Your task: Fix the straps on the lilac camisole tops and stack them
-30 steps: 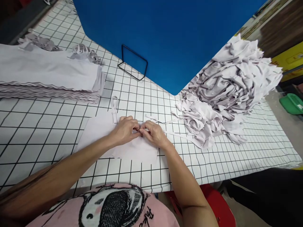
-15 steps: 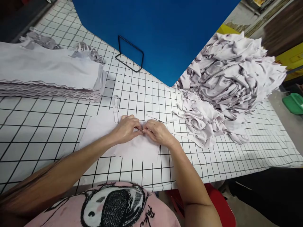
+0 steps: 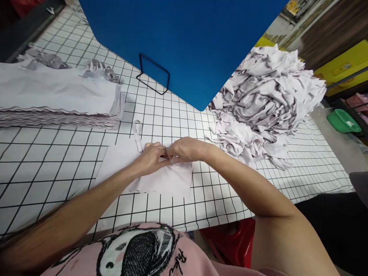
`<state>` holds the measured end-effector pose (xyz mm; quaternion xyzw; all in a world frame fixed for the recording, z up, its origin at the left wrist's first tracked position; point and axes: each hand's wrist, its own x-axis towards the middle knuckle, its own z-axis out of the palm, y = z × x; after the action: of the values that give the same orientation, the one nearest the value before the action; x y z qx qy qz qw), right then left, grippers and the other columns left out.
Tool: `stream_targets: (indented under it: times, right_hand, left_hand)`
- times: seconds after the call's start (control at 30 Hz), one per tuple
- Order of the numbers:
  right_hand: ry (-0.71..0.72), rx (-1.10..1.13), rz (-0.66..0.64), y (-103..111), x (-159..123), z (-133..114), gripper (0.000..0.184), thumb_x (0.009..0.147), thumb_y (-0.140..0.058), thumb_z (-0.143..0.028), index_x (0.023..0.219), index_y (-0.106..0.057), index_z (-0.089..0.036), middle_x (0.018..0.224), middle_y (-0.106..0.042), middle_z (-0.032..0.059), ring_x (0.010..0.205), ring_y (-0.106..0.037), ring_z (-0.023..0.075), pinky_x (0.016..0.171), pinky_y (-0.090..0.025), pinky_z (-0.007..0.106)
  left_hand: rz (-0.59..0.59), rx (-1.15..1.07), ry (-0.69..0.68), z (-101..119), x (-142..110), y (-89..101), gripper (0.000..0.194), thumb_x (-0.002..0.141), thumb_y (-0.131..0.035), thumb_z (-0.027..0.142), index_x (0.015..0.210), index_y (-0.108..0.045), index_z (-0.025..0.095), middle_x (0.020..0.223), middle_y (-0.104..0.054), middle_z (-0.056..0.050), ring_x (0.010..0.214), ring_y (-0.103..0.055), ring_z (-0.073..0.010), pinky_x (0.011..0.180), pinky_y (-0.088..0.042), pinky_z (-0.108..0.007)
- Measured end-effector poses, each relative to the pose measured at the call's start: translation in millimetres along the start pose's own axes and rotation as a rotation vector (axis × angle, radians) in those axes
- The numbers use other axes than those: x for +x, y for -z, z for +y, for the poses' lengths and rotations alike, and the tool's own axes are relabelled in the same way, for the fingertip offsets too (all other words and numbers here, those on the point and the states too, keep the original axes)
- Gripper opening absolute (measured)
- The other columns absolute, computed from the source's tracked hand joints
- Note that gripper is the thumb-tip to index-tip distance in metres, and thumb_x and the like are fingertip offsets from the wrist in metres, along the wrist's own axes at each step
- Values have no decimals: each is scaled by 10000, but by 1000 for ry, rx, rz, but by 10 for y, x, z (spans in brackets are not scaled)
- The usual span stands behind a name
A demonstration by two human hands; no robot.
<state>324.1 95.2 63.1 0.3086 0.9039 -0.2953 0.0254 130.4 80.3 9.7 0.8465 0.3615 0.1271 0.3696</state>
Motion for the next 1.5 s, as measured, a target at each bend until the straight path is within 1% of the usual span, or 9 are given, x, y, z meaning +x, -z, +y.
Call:
stream_targets:
  times: [0.13,0.27,0.43,0.73,0.9,0.97,1.1,1.3,1.5]
  right_hand:
    - [-100,-114,170,218,-102,70,272,785,-689,-144,1037,-672,-245,906,-673,24,720,-577,153,586,-395,280]
    - [-155,-131,508,227,-78,201,85,862,-634,-227,933,-672,-197,863,-616,46,759,-555,165,669,-445,307]
    - [-253,139,856,85,123,496,181,777,-722,-319,744,-619,-173,766,-552,14,705,-517,133,653,-440,271]
    - [-585,437,587,-10,113,695,220,632,-776,-239,742,-601,-164,626,-640,-19,561,-575,108,528,-417,202]
    - [-733,325,671,28,-409,289,158,783,-653,-262,909,-612,-176,838,-708,70,692,-632,164,603,-446,254]
    - [-837,243,705,-191,-639,-36,242,852,-571,-399,769,-577,-171,708,-667,88,621,-602,197,561,-408,289]
    - [-1209,210,497,-905,-871,-604,490,792,-520,-682,803,-552,-193,731,-665,80,642,-613,231,532,-379,300]
    - [-1117,299,435,-1232,-732,-755,284,862,-501,-467,734,-490,-213,747,-650,32,699,-601,195,587,-380,283]
    - [-1145,223,469,-1191,-719,-741,288,888,-452,-475,765,-443,-214,780,-646,47,708,-592,195,619,-389,293]
  left_hand:
    - [27,-14,-35,-43,-24,-8,128,807,-642,326,769,-684,212,843,-701,-20,920,-541,-243,842,-315,-414]
    - [77,56,-73,-70,-51,-52,169,821,-639,383,827,-640,214,884,-674,-22,909,-535,-238,840,-334,-411]
    - [167,170,-78,-72,-73,-118,295,822,-647,443,998,-558,223,1031,-621,-49,988,-523,-258,840,-361,-402]
    - [160,263,-72,1,-34,-166,317,851,-609,482,1029,-550,225,1001,-598,-47,964,-518,-250,845,-387,-409]
    - [206,282,-44,56,-290,44,256,903,-555,399,1076,-574,211,1087,-600,-73,1031,-513,-254,883,-405,-417]
    - [350,373,95,-29,-609,196,258,920,-519,375,1101,-574,200,1102,-592,-93,1041,-506,-270,887,-403,-429]
    - [518,488,539,-255,-1298,346,367,862,-585,392,1111,-571,123,1056,-589,-136,1020,-520,-308,826,-422,-409]
    - [387,213,651,-248,-1448,330,128,819,-597,270,754,-564,165,869,-632,-87,905,-580,-258,749,-414,-330]
    - [406,-34,694,-207,-1528,375,104,789,-600,234,857,-563,165,893,-687,-59,776,-641,-188,605,-427,-249]
